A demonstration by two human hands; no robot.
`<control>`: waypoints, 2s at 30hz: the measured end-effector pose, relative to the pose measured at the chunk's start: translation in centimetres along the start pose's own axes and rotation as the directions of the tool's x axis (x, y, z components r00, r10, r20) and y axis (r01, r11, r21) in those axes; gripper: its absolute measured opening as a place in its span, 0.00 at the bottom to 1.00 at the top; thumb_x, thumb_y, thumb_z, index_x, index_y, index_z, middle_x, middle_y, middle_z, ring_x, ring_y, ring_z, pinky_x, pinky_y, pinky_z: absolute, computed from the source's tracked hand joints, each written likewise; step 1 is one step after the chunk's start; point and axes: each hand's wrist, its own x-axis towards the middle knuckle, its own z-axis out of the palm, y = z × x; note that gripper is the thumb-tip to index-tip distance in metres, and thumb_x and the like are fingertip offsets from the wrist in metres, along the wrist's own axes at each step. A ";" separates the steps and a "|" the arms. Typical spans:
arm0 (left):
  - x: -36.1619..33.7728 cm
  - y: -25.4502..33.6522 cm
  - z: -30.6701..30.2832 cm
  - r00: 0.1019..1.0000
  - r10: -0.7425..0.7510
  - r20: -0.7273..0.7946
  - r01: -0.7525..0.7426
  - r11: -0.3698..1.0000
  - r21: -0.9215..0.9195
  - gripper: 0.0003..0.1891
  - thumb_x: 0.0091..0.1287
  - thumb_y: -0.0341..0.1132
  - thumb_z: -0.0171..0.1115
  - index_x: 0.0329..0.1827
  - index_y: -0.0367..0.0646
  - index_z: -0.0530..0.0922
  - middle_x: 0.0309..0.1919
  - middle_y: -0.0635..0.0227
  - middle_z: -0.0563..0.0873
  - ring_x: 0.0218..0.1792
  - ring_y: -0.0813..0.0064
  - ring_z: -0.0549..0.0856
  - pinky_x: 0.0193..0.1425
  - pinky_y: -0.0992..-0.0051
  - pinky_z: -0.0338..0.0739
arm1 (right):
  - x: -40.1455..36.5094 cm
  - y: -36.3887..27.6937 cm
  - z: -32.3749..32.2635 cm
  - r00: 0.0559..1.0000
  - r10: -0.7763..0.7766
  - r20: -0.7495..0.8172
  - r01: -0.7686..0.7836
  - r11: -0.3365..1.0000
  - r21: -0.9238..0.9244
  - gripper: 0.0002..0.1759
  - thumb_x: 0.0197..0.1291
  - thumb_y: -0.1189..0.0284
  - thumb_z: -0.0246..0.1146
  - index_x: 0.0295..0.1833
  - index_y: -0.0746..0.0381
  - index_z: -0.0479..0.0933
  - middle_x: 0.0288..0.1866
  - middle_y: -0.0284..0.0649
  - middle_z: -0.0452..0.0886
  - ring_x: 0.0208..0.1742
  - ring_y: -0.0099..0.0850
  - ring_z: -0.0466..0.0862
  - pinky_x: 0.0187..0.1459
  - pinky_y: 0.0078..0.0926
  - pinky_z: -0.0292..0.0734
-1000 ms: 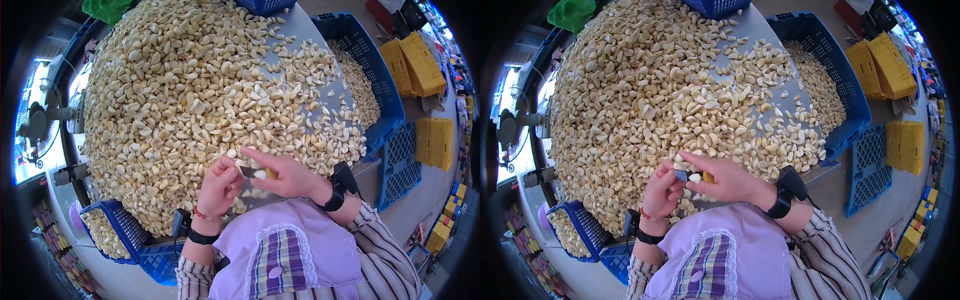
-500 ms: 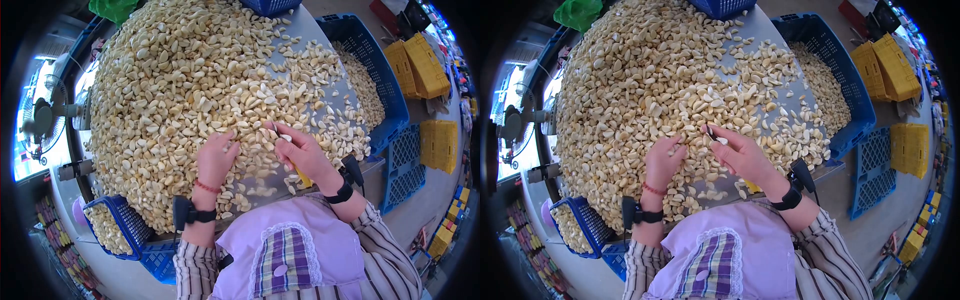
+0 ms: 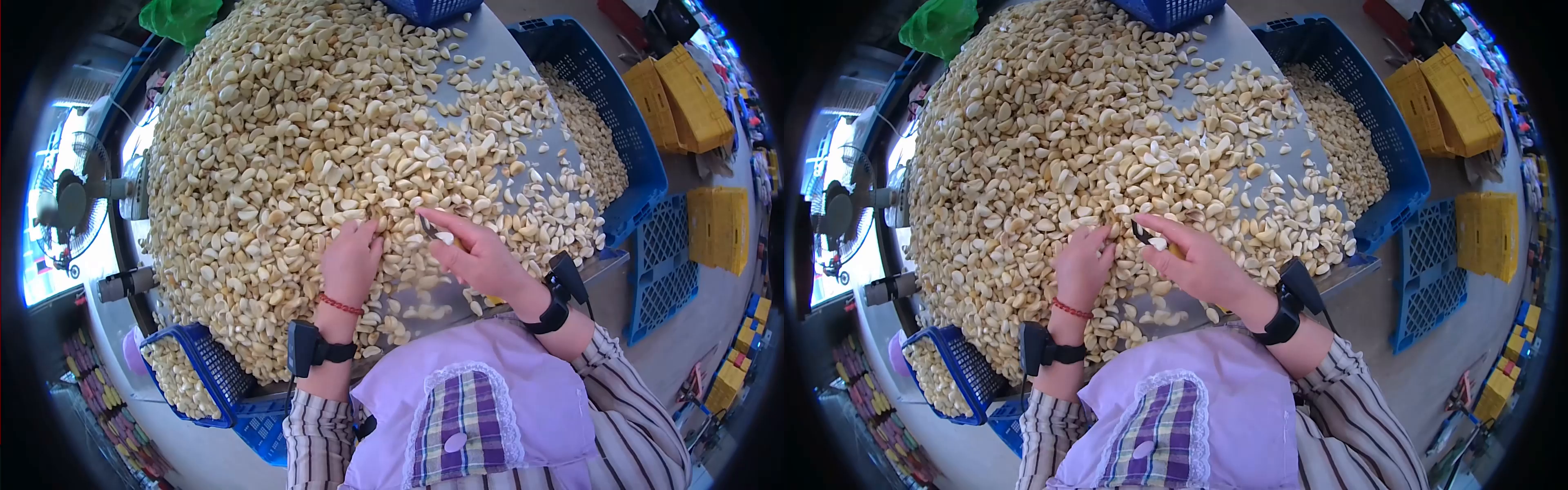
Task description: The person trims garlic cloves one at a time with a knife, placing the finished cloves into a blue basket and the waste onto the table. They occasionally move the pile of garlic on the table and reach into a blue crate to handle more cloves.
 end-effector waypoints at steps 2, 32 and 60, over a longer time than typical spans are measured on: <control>0.8 0.2 0.0 0.999 0.000 0.041 -0.005 0.992 0.123 0.11 0.59 0.33 0.66 0.43 0.40 0.82 0.34 0.66 0.83 0.31 0.70 0.81 0.38 0.74 0.76 | 0.1 -0.5 0.0 0.991 0.125 0.043 -0.126 0.992 0.013 0.28 0.65 0.59 0.59 0.68 0.58 0.67 0.57 0.42 0.79 0.45 0.28 0.79 0.49 0.23 0.72; -5.6 4.1 -2.6 0.908 -0.156 0.389 0.333 -0.293 -0.896 0.09 0.61 0.22 0.62 0.45 0.39 0.79 0.35 0.68 0.82 0.23 0.86 0.73 0.23 0.87 0.64 | -0.4 1.1 0.9 0.926 -0.299 0.233 0.322 0.944 -0.069 0.37 0.64 0.58 0.60 0.74 0.57 0.58 0.36 0.36 0.79 0.30 0.18 0.70 0.34 0.19 0.69; 0.4 -3.5 -3.0 0.927 -0.226 0.298 0.366 0.377 -0.851 0.09 0.71 0.37 0.54 0.44 0.41 0.76 0.29 0.69 0.80 0.22 0.82 0.75 0.23 0.82 0.69 | -0.7 0.8 0.5 0.999 -0.038 0.018 0.032 0.971 0.236 0.26 0.69 0.68 0.56 0.71 0.56 0.65 0.34 0.29 0.77 0.21 0.13 0.68 0.25 0.11 0.65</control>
